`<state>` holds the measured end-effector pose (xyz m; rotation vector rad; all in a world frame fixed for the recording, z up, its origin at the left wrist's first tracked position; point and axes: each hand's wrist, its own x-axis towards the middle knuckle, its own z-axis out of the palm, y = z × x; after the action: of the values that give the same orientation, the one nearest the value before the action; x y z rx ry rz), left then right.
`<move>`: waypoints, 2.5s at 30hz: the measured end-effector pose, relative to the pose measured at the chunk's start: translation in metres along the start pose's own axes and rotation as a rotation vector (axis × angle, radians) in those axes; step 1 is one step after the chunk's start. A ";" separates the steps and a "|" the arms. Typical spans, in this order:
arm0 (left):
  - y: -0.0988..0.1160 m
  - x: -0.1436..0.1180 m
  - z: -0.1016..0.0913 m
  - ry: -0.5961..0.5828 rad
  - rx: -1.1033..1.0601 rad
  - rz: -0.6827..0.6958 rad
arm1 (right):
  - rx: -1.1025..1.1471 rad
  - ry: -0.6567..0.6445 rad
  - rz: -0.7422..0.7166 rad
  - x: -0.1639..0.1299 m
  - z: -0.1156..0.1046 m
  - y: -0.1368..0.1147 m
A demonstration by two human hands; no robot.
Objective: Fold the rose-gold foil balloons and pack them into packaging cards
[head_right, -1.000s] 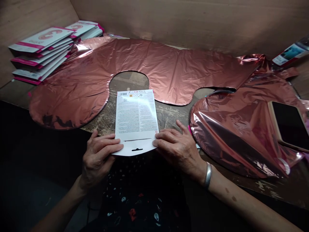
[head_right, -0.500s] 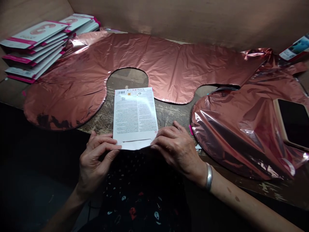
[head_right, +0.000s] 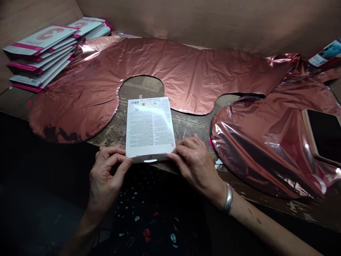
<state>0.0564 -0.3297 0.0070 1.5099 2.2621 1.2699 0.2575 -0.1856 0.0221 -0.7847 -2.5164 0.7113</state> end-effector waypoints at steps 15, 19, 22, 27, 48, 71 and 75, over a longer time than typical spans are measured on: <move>0.002 0.000 0.007 0.057 0.132 -0.079 | -0.148 -0.058 0.057 0.004 0.000 0.004; 0.005 0.001 0.007 0.043 0.166 -0.111 | -0.177 -0.080 0.080 0.004 -0.001 0.004; 0.007 0.001 0.006 0.027 0.201 -0.148 | -0.195 -0.106 0.094 0.006 -0.003 0.002; 0.008 0.002 0.005 0.024 0.233 -0.171 | -0.230 -0.126 0.124 0.008 -0.004 -0.001; 0.004 0.003 0.010 0.064 0.284 -0.179 | -0.292 -0.035 0.193 0.006 0.003 -0.003; -0.006 -0.001 0.003 0.064 0.267 0.010 | -0.244 0.068 0.139 -0.005 0.009 -0.004; -0.020 0.001 -0.004 0.032 0.295 0.357 | -0.257 0.093 -0.015 -0.008 0.012 -0.004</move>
<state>0.0395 -0.3338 -0.0038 2.0866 2.3568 1.0726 0.2558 -0.1978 0.0137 -0.8618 -2.5552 0.3404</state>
